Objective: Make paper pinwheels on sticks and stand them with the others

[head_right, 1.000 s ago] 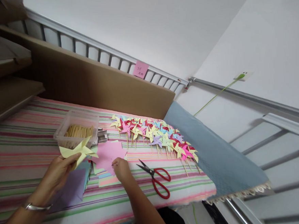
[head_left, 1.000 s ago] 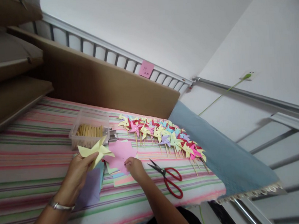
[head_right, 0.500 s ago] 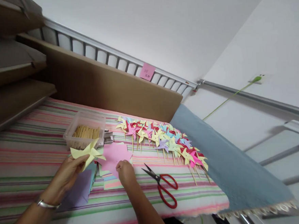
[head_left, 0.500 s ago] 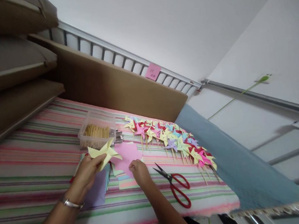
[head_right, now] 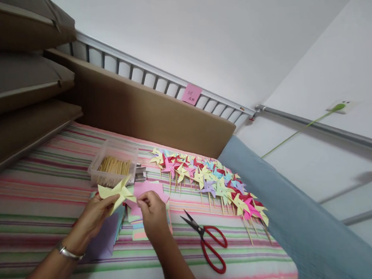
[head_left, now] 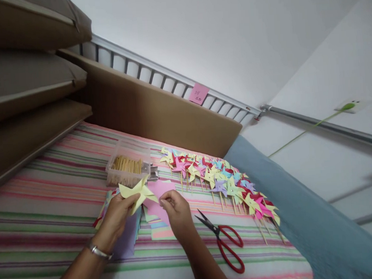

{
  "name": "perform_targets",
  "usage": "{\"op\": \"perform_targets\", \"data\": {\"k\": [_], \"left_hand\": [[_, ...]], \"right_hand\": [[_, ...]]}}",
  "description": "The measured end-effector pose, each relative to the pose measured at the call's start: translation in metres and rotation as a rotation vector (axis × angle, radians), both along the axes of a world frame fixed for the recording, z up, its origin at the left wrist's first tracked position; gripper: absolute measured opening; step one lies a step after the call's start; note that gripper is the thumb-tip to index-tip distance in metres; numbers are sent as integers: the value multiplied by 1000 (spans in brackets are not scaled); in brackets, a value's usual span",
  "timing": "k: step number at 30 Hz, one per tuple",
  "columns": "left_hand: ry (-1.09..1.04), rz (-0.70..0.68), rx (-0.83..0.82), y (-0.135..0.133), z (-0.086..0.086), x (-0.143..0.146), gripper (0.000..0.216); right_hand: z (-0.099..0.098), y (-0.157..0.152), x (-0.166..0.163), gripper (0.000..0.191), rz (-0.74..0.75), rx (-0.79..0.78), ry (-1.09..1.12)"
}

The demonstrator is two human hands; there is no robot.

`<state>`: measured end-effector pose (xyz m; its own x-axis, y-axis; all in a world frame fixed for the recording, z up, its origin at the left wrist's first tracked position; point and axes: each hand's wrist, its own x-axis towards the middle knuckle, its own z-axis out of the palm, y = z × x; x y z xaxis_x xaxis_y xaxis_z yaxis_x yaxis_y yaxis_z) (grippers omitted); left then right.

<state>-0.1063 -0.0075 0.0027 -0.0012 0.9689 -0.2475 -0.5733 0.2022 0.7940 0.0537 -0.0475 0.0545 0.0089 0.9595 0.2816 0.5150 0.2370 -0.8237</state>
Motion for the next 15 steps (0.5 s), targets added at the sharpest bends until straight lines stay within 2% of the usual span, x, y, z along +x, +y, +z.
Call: {"op": "perform_targets", "data": {"k": [4,9,15], "left_hand": [[50,-35,47,-3,-1,5,37],[67,-94,81,-8,2,11,36],[103,-127,90,-10,8,12,35]], "right_hand": [[19,0,-18,8,57,95,-56],[11,6,-25,10,47,-10,-100],[7,8,-26,12,4,-57,-90]]}}
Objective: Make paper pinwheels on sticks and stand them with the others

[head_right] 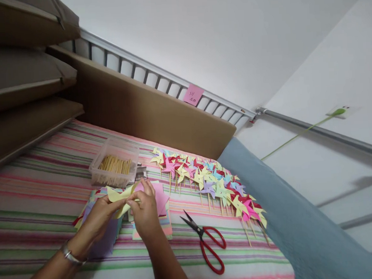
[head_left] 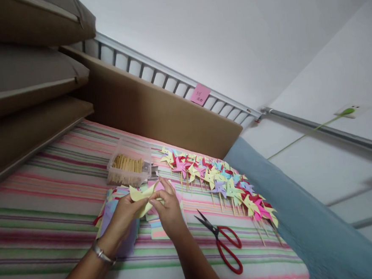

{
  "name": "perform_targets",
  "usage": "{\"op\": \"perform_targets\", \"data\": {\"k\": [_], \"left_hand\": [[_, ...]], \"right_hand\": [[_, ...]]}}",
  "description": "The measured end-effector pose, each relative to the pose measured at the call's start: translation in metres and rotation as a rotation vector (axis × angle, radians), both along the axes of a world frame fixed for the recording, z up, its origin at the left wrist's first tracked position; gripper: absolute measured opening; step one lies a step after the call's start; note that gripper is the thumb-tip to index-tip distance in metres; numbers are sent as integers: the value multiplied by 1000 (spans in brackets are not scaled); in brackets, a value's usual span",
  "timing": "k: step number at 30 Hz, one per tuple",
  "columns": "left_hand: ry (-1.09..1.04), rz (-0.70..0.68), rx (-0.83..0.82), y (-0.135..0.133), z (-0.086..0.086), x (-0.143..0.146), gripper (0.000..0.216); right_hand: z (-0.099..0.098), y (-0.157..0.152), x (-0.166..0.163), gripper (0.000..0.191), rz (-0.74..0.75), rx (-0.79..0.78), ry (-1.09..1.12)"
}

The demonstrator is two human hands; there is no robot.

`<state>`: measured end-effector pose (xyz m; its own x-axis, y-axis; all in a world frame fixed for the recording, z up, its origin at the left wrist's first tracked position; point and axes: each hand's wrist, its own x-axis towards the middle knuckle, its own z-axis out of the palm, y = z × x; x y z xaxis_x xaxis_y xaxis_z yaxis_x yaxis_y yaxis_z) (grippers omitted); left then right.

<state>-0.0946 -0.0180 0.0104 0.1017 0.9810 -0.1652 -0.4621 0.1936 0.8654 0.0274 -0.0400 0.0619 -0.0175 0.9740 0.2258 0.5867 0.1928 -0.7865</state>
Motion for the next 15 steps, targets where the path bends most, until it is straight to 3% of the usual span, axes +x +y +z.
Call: {"op": "perform_targets", "data": {"k": [15], "left_hand": [[0,29,-18,-2,2,0,33]], "right_hand": [[-7,4,5,9,-28,-97,143]]}}
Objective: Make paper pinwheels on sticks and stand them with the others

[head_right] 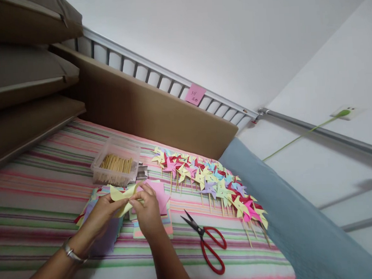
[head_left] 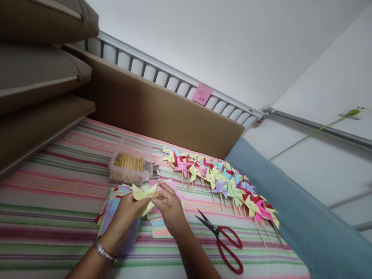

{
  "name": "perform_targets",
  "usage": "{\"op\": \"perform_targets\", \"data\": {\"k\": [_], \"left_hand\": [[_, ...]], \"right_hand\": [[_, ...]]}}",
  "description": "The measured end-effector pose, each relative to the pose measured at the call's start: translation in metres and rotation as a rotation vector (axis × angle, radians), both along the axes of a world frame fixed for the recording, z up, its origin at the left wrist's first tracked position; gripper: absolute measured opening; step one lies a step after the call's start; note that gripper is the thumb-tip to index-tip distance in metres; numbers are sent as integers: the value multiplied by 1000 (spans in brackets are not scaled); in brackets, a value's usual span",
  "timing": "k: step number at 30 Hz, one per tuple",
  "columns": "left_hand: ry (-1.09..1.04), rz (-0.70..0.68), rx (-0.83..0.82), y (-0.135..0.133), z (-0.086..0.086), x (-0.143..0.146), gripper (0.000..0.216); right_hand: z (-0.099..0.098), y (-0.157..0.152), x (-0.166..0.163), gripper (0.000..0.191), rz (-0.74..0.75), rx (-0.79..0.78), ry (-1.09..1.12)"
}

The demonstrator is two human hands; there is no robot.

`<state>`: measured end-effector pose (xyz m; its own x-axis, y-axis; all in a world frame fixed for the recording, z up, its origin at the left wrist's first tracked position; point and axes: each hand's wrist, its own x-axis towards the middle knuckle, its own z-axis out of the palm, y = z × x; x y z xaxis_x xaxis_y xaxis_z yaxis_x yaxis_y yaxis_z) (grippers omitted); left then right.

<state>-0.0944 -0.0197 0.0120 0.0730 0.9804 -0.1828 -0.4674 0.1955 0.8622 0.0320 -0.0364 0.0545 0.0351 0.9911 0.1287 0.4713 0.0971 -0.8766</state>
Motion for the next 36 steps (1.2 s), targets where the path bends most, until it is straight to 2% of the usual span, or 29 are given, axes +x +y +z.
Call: {"op": "perform_targets", "data": {"k": [6,13,20,25,32,36], "left_hand": [[16,6,-19,-1,4,0,32],[53,-18,4,1,-4,0,34],[75,-25,28,3,-6,-1,32],[80,-34,15,1,-3,-1,31],[168,12,7,3,-4,-1,28],[117,-34,21,2,-4,-3,31]], "right_hand": [[-1,-1,1,10,10,3,-1],[-2,1,0,7,-22,-44,21],[0,1,-2,2,-22,-44,211],[2,-2,-4,4,-28,-63,238],[-11,4,-5,8,-104,-79,252],[-13,7,-4,10,-111,-111,260]]}}
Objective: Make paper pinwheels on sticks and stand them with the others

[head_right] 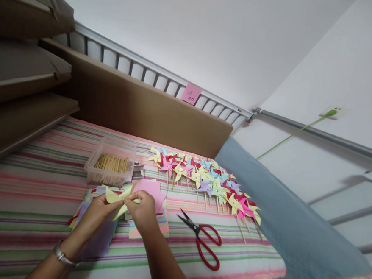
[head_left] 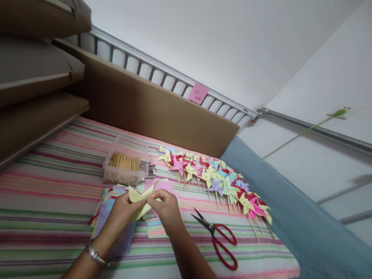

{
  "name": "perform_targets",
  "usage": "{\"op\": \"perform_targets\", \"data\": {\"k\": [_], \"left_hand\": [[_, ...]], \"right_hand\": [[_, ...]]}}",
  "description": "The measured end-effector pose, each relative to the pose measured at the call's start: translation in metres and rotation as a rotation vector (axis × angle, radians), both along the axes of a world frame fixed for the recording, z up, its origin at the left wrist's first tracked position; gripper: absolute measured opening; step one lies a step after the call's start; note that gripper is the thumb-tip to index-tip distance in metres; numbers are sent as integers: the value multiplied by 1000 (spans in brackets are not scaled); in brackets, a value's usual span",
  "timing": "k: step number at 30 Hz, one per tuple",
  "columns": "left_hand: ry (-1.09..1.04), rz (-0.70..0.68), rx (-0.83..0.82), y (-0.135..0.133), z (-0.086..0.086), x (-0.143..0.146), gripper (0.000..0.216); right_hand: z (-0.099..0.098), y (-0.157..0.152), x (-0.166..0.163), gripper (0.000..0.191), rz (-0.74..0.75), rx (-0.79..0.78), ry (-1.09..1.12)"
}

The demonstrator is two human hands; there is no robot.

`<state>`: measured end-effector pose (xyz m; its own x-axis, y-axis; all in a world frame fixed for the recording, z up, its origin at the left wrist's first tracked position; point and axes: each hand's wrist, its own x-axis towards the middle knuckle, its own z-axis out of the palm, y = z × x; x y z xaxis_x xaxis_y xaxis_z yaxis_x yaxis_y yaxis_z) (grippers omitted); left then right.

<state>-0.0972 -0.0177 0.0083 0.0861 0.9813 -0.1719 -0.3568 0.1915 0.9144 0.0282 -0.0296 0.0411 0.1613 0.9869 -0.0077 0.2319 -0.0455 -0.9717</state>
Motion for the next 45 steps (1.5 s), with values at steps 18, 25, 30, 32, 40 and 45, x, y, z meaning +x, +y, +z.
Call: {"op": "perform_targets", "data": {"k": [18,25,30,32,40,45], "left_hand": [[-124,-119,9,-3,-4,3,28],[-125,-113,-7,-3,-4,3,22],[-123,-101,-18,-1,-6,3,24],[-123,-107,-14,-1,-7,3,26],[-136,-97,10,-3,-5,3,20],[-133,-41,-30,-5,2,3,21]], "right_hand": [[-1,0,3,9,3,38,94],[-2,0,2,9,4,35,90],[-2,0,1,9,15,31,88],[-2,0,1,9,8,31,77],[-5,1,0,9,3,22,48],[0,0,0,9,11,20,25]]}}
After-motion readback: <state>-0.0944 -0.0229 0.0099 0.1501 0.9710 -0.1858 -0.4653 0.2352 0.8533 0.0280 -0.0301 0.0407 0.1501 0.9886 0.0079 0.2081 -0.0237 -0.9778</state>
